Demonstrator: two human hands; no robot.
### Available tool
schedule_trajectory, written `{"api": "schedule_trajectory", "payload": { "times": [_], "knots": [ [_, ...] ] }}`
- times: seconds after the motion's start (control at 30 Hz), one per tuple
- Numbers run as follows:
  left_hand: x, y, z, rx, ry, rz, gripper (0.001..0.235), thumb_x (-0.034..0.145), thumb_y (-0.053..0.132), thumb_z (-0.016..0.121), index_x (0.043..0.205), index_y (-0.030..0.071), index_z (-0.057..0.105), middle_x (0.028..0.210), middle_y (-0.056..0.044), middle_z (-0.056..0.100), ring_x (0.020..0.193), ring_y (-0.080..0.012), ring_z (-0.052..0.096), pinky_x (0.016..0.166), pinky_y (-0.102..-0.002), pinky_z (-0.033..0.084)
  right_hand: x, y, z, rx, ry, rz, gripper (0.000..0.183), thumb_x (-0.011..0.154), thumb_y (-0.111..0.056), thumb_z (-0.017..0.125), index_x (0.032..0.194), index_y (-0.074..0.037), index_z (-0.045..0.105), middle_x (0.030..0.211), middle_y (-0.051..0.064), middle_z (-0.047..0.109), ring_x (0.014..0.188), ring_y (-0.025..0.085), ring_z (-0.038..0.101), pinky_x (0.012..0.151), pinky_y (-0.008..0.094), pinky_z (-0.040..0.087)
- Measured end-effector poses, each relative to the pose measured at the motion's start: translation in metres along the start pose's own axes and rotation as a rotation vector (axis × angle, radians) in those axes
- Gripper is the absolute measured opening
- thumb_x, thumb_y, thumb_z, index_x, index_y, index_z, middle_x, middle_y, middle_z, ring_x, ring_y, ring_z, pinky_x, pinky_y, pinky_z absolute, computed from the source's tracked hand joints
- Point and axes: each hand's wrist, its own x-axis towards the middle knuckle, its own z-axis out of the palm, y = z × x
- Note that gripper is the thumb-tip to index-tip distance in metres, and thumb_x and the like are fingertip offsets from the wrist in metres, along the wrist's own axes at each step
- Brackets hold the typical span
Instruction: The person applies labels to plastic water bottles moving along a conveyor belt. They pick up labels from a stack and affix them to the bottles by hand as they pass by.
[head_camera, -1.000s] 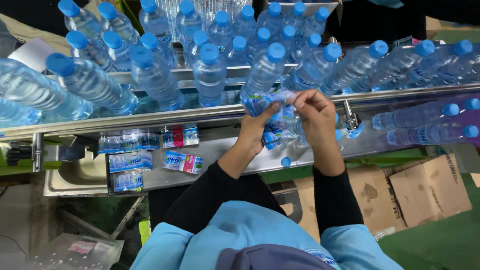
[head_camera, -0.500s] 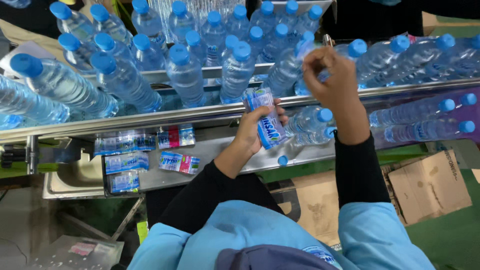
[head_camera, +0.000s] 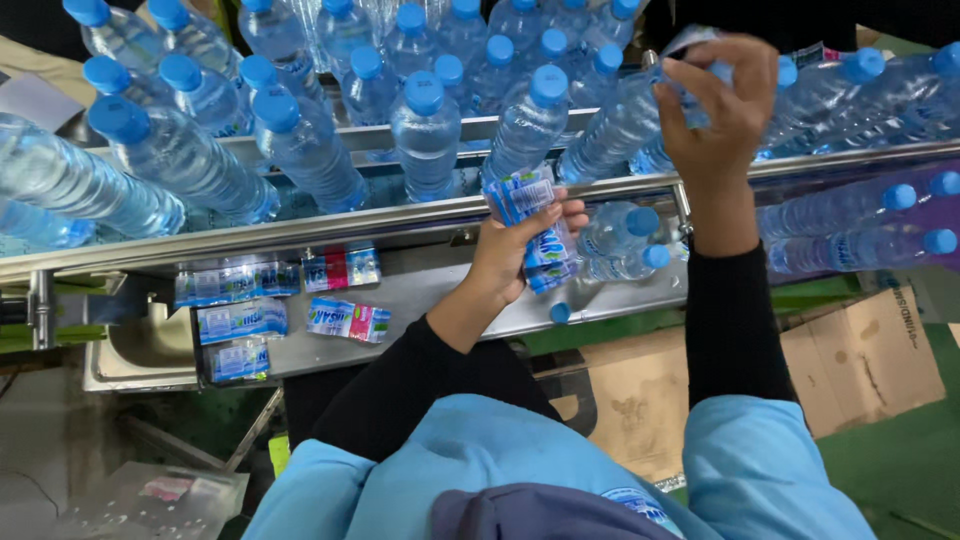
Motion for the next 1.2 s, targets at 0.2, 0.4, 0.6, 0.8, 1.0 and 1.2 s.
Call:
{"api": "schedule_trajectory", "payload": {
  "times": [0.2, 0.4, 0.6, 0.8, 1.0, 1.2],
  "knots": [
    [0.002, -0.003, 0.005, 0.048, 0.064, -0.015, 0.028, 0.081, 0.012, 0.083, 0.104, -0.001, 0.071, 0.106, -0.026, 0.076, 0.094, -0.0357, 0.077, 0.082, -0.044, 0.064, -0.036, -0.001, -0.004, -0.042, -0.027, 0.221, 0.053, 0.100, 0.003, 0.084, 0.143, 0.001, 0.053, 0.132, 0.025, 0.054, 0.122, 0.041, 0.057, 0.103, 0.049, 0.051],
    [0.008, -0.012, 0.016, 0.028, 0.228, -0.101, 0.027, 0.076, 0.017, 0.087, 0.093, 0.002, 0.072, 0.085, -0.020, 0.076, 0.076, -0.0328, 0.077, 0.072, -0.044, 0.066, -0.086, -0.008, -0.015, 0.190, -0.146, 0.703, 0.112, 0.106, -0.015, 0.094, 0.169, -0.027, 0.001, 0.177, 0.010, 0.007, 0.169, 0.035, 0.015, 0.141, 0.053, 0.032],
    [0.007, -0.025, 0.029, 0.093, 0.315, 0.072, 0.036, 0.073, 0.020, 0.096, 0.082, -0.006, 0.073, 0.077, -0.025, 0.072, 0.072, -0.0358, 0.076, 0.063, -0.050, 0.066, -0.064, -0.085, -0.002, 0.054, 0.127, 0.425, 0.075, 0.088, -0.026, 0.094, 0.140, 0.004, 0.049, 0.136, 0.024, 0.053, 0.128, 0.040, 0.051, 0.109, 0.051, 0.040],
    [-0.002, -0.014, 0.023, 0.019, 0.193, -0.030, 0.059, 0.084, 0.050, 0.085, 0.098, -0.005, 0.068, 0.091, -0.029, 0.074, 0.080, -0.0393, 0.077, 0.073, -0.055, 0.066, -0.061, -0.083, 0.026, 0.910, 0.193, 1.084, 0.017, 0.082, 0.001, 0.080, 0.088, 0.000, 0.064, 0.089, 0.015, 0.068, 0.074, 0.016, 0.062, 0.067, 0.025, 0.047],
    [0.008, -0.012, 0.005, -0.076, 0.174, -0.213, 0.061, 0.083, 0.054, 0.075, 0.104, -0.003, 0.068, 0.094, -0.022, 0.075, 0.078, -0.0327, 0.075, 0.079, -0.043, 0.063, 0.018, -0.062, 0.006, 0.129, 0.048, 0.489, 0.014, 0.099, 0.014, 0.066, 0.107, 0.002, 0.063, 0.110, 0.021, 0.067, 0.105, 0.035, 0.075, 0.079, 0.037, 0.068],
    [0.003, -0.009, -0.004, -0.080, 0.031, -0.170, 0.044, 0.092, 0.042, 0.073, 0.105, 0.000, 0.069, 0.090, -0.019, 0.075, 0.079, -0.0302, 0.076, 0.076, -0.041, 0.063, 0.028, -0.031, 0.014, 0.008, -0.213, 0.113, 0.015, 0.102, 0.011, 0.071, 0.116, 0.006, 0.076, 0.083, 0.014, 0.068, 0.073, 0.027, 0.061, 0.077, 0.042, 0.051]
  ]
}}
